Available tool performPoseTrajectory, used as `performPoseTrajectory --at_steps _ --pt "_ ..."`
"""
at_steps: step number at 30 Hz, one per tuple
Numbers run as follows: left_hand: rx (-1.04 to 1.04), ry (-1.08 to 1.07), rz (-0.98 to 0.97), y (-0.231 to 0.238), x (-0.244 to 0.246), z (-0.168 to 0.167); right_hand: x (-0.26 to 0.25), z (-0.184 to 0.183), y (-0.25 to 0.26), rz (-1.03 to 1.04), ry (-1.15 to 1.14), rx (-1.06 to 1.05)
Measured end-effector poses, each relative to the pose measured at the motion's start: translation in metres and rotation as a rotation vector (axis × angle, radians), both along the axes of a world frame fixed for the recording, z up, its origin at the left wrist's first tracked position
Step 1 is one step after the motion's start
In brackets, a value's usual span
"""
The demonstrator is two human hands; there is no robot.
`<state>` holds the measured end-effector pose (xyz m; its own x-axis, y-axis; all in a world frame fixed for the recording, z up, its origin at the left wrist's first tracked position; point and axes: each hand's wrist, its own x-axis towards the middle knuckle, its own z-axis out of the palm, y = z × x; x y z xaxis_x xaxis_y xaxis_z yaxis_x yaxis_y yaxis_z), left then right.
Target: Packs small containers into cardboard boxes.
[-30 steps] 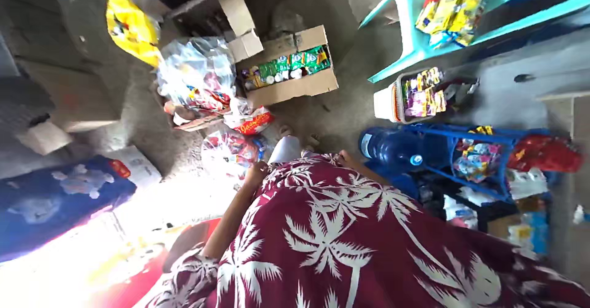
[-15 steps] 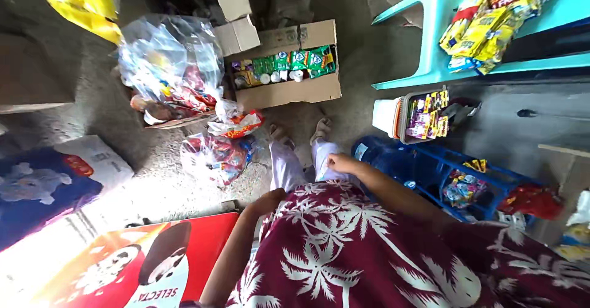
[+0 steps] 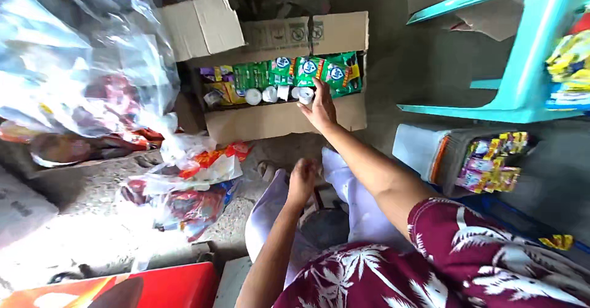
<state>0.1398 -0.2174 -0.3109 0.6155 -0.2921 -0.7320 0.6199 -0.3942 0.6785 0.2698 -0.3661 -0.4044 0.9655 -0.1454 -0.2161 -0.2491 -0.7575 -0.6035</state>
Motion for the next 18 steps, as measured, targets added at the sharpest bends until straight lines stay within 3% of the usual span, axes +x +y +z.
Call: performPoseTrajectory --at_steps 3,6,8,10,14,18 --pt "-0.042 -0.084 0.088 0.012 0.02 -0.055 -0.001 -0.054 0.015 -0.126 -0.192 -0.083" --pt "-0.07 -0.082 0.117 0.027 0.038 -0.089 -0.008 -0.089 0.017 -0.165 -0.438 -0.033" --pt "-0.036 -0.052 0.002 0.033 0.049 -0.088 -0.017 -0.099 0.012 -0.156 -0.557 -0.011" --pt "-0.06 -0.162 -0.077 0.041 0.053 -0.085 -0.022 -0.101 0.012 -0.137 -0.593 0.003" --pt "-0.019 -0.243 -0.096 0.05 0.049 -0.075 -0.024 -0.104 0.008 -0.089 -0.641 0.037" --pt "-0.159 -0.139 0.215 0.036 0.04 -0.063 -0.04 -0.082 -0.001 -0.07 -0.604 0.11"
